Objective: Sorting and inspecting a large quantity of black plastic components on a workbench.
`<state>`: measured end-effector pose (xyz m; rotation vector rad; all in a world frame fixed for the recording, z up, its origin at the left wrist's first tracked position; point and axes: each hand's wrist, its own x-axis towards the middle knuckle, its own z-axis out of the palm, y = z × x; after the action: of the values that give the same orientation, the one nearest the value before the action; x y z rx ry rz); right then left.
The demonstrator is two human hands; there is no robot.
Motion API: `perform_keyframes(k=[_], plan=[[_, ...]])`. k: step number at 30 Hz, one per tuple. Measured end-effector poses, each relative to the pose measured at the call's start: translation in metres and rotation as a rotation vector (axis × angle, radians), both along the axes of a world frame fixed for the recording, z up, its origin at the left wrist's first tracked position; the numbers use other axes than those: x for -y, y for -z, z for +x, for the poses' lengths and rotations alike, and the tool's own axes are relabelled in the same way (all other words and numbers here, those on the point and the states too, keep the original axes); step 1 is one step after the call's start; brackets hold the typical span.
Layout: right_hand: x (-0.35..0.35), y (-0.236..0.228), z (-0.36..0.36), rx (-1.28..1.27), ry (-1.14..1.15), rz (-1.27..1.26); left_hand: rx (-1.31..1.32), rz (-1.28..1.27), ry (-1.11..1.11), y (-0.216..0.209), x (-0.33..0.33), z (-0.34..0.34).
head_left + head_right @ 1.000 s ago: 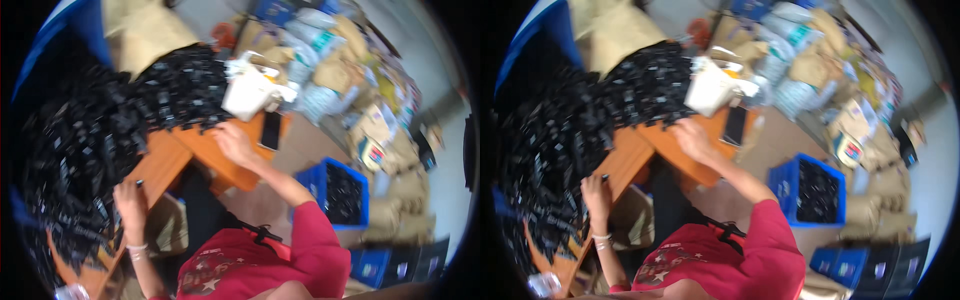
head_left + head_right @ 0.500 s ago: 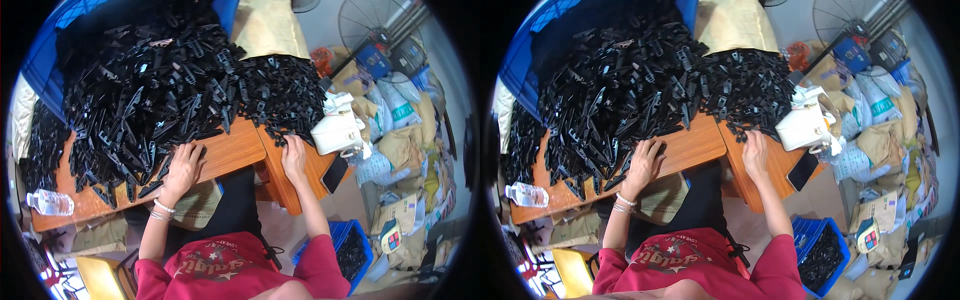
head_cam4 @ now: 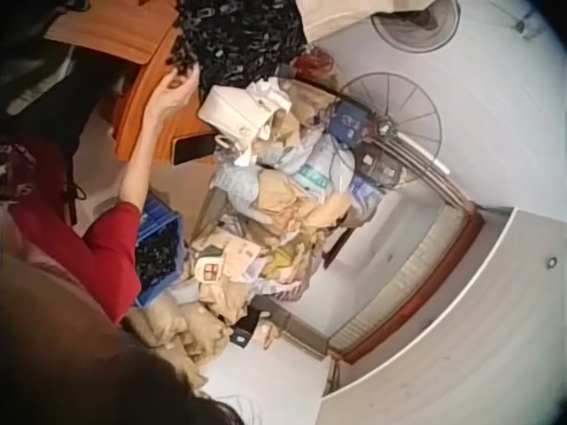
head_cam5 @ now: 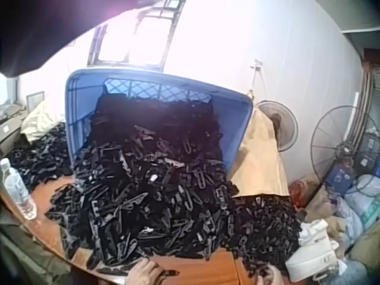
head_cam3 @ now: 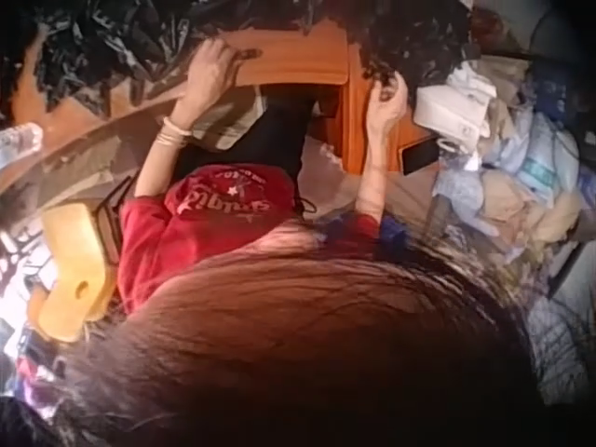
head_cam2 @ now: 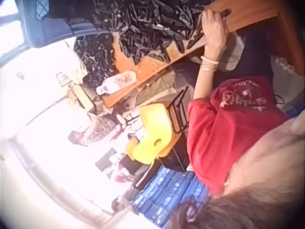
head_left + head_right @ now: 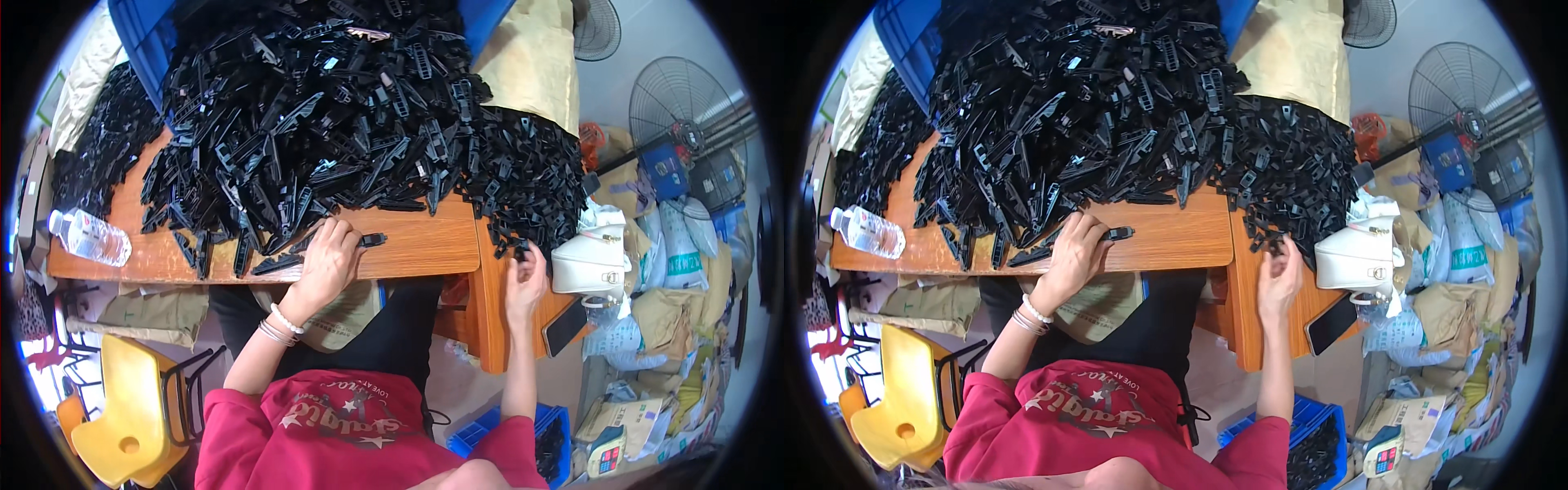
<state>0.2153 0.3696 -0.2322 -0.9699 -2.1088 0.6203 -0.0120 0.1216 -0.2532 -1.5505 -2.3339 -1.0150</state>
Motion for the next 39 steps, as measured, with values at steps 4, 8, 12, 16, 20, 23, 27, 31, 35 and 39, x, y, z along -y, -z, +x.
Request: perform_keyframes(k=[4,8,12,16,20,23,27,31,35,39], plan=[[0.033,0.019,-0.045,-0.197,-0.412,-0.435,0.036,-0.004,0.027,-0.006,-0.009,0.009],[0.042,0.018,-0.076,-0.139,-0.53,-0.173,-0.028,-0.085,-0.017,-0.008,-0.008,0.011],[0.04,0.028,-0.065,-0.029,-0.451,-0.07,-0.012,-0.204,0.019,-0.013,-0.001,0.006],[0.038,0.035,-0.062,0.024,-0.413,0.06,0.029,-0.178,0.128,-0.017,-0.002,-0.004],[0.041,0.032,-0.065,0.038,-0.385,0.087,0.013,-0.07,0.168,-0.012,-0.011,-0.007],[0.053,0.016,-0.067,-0.047,-0.478,-0.249,0.137,0.012,0.138,-0.006,-0.021,-0.001],[0.063,0.013,-0.068,0.005,-0.609,-0.306,0.204,0.014,0.142,0.001,-0.025,0.002],[0.06,0.019,-0.067,0.007,-0.624,-0.301,0.221,0.059,0.156,0.003,-0.026,0.001],[0.059,0.013,-0.071,0.022,-0.583,-0.287,0.233,0.065,0.169,0.006,-0.025,-0.002],[0.053,0.015,-0.073,0.046,-0.622,-0.281,0.243,0.079,0.172,0.004,-0.024,-0.002]])
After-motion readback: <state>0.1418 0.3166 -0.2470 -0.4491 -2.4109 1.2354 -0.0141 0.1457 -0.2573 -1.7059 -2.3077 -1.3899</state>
